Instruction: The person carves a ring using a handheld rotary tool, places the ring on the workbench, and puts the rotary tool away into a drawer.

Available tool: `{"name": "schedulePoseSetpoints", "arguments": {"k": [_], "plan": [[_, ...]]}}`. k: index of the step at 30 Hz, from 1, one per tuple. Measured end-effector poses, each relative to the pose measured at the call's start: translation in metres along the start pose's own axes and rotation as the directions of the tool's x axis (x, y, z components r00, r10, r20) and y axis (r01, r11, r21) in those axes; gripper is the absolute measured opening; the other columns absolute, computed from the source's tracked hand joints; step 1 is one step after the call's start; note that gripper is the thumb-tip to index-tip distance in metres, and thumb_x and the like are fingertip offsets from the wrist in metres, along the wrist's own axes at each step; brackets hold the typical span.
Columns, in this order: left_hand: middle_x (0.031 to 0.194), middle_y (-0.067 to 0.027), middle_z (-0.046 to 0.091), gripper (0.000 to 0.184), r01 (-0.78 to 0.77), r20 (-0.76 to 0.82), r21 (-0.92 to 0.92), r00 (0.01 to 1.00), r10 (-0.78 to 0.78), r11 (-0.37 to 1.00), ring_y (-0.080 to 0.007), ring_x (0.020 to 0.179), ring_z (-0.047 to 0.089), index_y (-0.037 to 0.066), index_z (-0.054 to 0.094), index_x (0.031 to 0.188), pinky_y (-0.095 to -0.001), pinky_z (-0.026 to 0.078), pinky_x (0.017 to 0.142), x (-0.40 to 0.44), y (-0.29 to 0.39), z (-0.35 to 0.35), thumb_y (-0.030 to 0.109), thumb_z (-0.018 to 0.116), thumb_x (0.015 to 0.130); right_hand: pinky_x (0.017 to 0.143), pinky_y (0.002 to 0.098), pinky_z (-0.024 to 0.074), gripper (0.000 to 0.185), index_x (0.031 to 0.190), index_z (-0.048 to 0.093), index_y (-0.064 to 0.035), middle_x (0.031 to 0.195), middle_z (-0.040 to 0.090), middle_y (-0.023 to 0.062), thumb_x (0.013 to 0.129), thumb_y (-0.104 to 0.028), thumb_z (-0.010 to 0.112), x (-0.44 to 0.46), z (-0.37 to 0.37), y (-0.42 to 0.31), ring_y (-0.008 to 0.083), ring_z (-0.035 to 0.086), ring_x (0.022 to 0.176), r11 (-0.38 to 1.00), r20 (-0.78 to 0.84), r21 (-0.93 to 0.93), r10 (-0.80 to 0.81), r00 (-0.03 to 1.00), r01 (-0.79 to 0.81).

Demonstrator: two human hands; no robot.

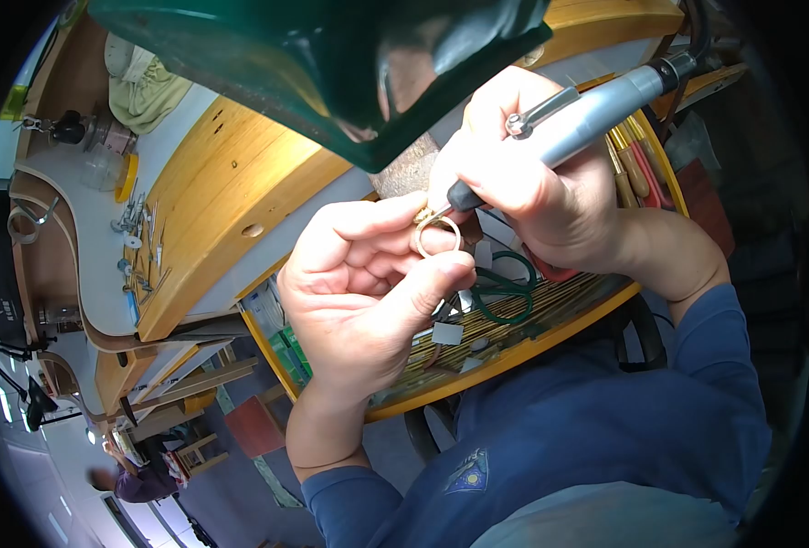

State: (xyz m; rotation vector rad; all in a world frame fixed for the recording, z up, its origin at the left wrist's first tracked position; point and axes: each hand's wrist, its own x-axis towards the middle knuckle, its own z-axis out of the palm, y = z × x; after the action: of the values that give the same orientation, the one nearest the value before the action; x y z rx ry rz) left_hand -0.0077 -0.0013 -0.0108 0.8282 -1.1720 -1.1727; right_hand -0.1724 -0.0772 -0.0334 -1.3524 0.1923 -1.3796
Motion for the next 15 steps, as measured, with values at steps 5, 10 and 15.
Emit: {"name": "schedulePoseSetpoints", "arguments": {"k": [5,10,15], "plan": [[0.089,-0.0150,0.070,0.034,-0.002,-0.006,0.008,1.000,0.002,1.000,-0.0151,0.074,0.070,-0.004,0.057,0.108,-0.0285,0.062,0.065,0.0000,-0.0009,-0.0003,-0.008,0.073,0.078,0.065,0.0290,0.0541,0.015,0.093,0.047,-0.0040,0.076,0.066,0.0130,0.088,-0.004,0.061,-0.0011,-0.0009,0.0006,0.0146,0.064,0.070,1.000,0.003,0.023,0.018,1.000,-0.018],[0.090,-0.0143,0.069,0.034,-0.015,-0.003,0.016,1.000,0.015,1.000,-0.0151,0.074,0.070,-0.005,0.057,0.109,-0.0290,0.063,0.065,0.0003,-0.0013,0.0001,-0.009,0.073,0.078,0.065,0.0290,0.0541,0.015,0.093,0.047,-0.0038,0.076,0.066,0.0131,0.088,-0.003,0.061,-0.0006,-0.0025,0.0018,0.0146,0.064,0.070,1.000,0.013,-0.007,-0.008,1.000,0.008],[0.089,-0.0141,0.069,0.034,-0.027,0.007,0.007,1.000,0.027,1.000,-0.0153,0.074,0.070,-0.005,0.057,0.108,-0.0293,0.063,0.066,0.0004,-0.0022,-0.0007,-0.008,0.073,0.078,0.064,0.0290,0.0538,0.016,0.093,0.047,-0.0040,0.076,0.066,0.0129,0.087,-0.003,0.062,-0.0003,-0.0019,-0.0026,0.0145,0.064,0.069,0.999,0.004,-0.034,0.038,0.999,-0.038]]}}
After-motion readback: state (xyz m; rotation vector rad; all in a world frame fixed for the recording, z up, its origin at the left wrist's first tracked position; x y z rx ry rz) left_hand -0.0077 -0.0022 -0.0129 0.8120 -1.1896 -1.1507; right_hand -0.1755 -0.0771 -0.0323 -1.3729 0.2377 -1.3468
